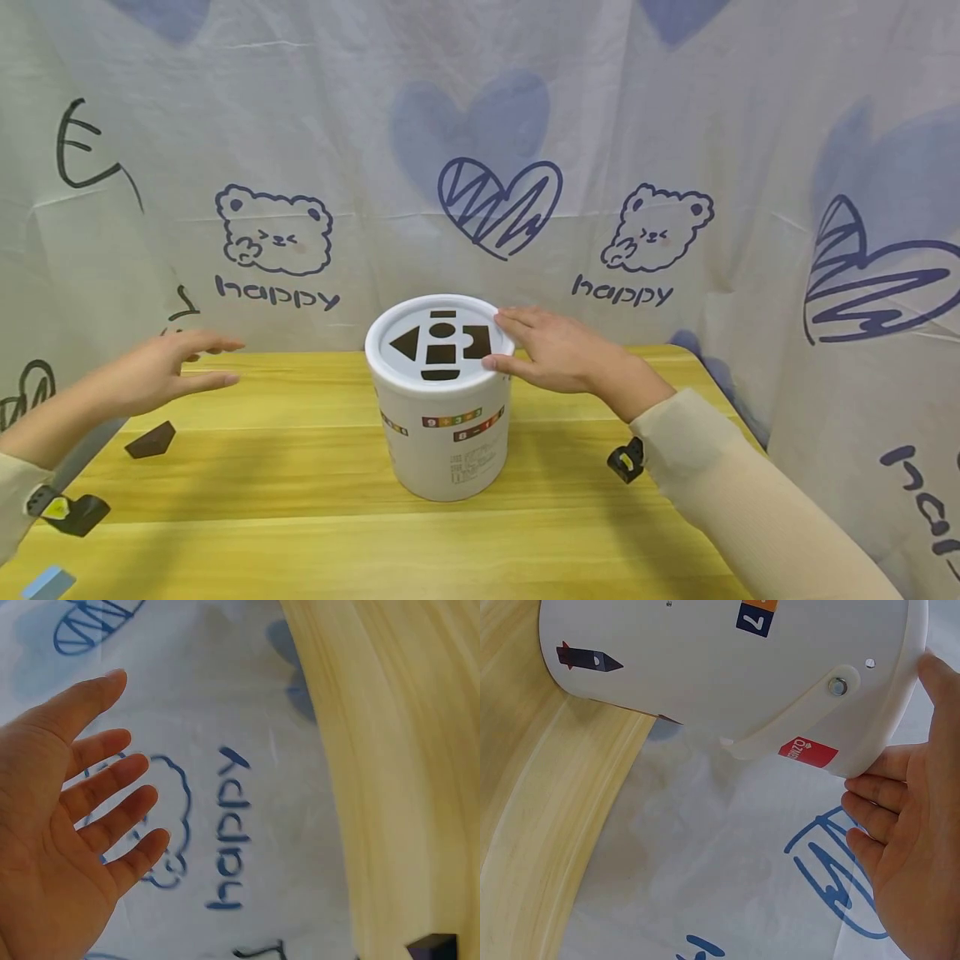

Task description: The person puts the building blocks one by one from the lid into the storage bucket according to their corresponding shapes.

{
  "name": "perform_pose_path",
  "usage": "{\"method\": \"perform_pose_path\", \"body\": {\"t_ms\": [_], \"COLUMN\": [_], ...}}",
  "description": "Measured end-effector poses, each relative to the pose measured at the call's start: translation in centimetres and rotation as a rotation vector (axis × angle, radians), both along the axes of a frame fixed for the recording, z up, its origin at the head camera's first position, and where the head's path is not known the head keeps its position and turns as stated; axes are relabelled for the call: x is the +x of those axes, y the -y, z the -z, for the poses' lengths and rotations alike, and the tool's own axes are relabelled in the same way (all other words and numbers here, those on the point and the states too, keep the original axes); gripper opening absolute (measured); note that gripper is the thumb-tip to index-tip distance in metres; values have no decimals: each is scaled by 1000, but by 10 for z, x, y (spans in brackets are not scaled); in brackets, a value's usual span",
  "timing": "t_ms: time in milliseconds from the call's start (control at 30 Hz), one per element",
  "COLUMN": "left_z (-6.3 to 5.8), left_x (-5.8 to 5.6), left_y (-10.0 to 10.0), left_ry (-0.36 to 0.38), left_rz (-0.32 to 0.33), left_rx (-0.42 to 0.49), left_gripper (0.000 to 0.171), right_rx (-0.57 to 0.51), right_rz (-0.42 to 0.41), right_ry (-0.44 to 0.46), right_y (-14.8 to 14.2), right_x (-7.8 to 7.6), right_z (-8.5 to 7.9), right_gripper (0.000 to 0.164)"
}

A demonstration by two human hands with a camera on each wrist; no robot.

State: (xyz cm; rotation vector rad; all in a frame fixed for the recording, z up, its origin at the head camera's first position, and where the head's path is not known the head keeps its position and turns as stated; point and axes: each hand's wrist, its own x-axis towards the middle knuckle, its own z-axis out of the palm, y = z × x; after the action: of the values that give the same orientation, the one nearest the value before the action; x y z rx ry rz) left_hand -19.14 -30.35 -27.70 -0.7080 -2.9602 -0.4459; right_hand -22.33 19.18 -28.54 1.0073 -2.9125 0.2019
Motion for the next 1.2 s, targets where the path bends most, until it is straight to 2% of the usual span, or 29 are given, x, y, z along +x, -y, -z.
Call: {"method": "perform_pose_path", "body": {"t_ms": [300, 500, 900, 1033, 1200], "left_z": [30, 50, 93, 104, 120], "left_x": [2, -4, -15, -20, -25], "left_y": [43, 69, 111, 124, 139], "left_ry": [40, 54, 145, 157, 164], "left_rz": [-68, -127, -216, -244, -250], "left_rx": [8, -18, -4, -42, -97], "left_gripper": [56, 56, 64, 65, 61], "right_rx": [1, 0, 0, 0, 3], "right_rz": [0, -8, 5, 4, 9], "right_ry": [0, -5, 7, 12, 12], "right_y": [1, 0, 0, -1, -1], "right_x": [-1, -1, -1, -1, 0], "right_z": [0, 0, 0, -1, -1], "right_gripper": [86, 86, 86, 86, 87]}}
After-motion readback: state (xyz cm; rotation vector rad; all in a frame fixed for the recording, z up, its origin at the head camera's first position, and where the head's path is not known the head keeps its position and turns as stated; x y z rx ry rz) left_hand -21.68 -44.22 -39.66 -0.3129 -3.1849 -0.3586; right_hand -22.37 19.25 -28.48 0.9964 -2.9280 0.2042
